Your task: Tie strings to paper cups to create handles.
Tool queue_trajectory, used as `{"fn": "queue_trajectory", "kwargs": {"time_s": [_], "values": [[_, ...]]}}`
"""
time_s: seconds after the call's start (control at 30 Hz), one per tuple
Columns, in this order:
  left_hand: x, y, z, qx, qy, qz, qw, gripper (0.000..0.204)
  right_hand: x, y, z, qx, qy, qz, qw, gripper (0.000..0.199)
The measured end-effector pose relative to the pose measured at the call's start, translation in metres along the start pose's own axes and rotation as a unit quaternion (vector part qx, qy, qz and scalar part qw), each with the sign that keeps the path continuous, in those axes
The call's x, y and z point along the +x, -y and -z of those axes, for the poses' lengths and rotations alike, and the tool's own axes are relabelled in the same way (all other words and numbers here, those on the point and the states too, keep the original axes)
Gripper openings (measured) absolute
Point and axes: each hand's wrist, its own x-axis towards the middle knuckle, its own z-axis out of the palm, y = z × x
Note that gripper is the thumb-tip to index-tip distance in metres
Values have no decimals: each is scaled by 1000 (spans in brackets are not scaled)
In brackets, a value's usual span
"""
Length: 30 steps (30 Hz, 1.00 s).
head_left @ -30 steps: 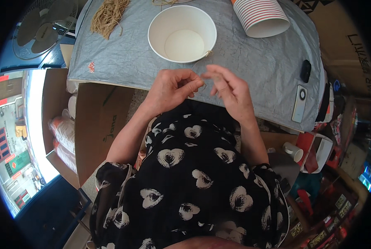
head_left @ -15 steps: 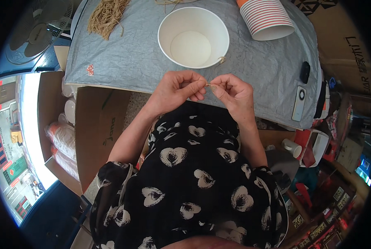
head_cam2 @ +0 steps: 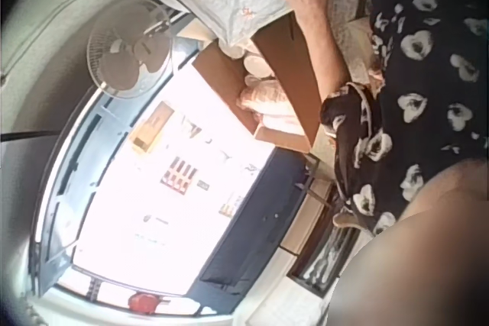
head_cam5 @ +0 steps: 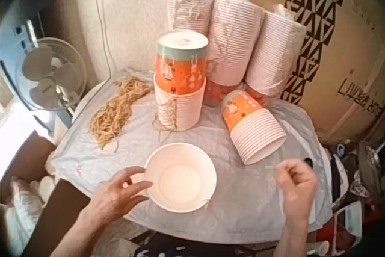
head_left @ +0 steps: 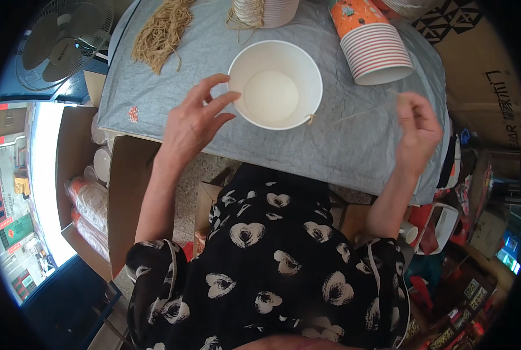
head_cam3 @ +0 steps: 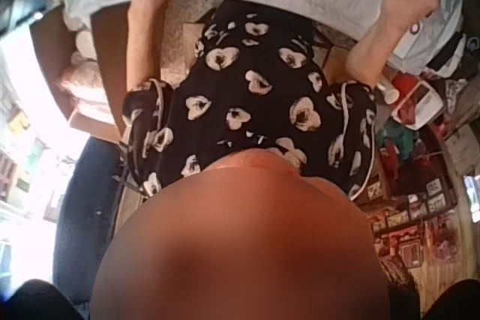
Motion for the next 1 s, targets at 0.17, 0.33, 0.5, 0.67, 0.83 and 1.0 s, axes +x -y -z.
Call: {"fn": "queue_trajectory", "kwargs": {"time_s": [0.17,0.33,0.5,0.67,0.83,1.0], "values": [[-2,-39,-33,31,-16,-49,998,20,19,49,-54,107,0,153,982,11],[13,-61,-11,-75,90,-62,991,43,13,35,-109,88,209,-27,974,8],[39,1,3,43,101,-79,991,42,4,-13,-125,62,301,-80,948,9],[15,8,-9,-14,96,-111,989,31,-10,-18,-118,-25,365,-106,925,9],[-31,-2,-16,-90,55,-69,992,35,-27,-13,-120,-67,408,-102,905,7],[-58,-8,-16,-94,39,-37,994,37,-44,10,-135,-102,457,-92,879,10]]}}
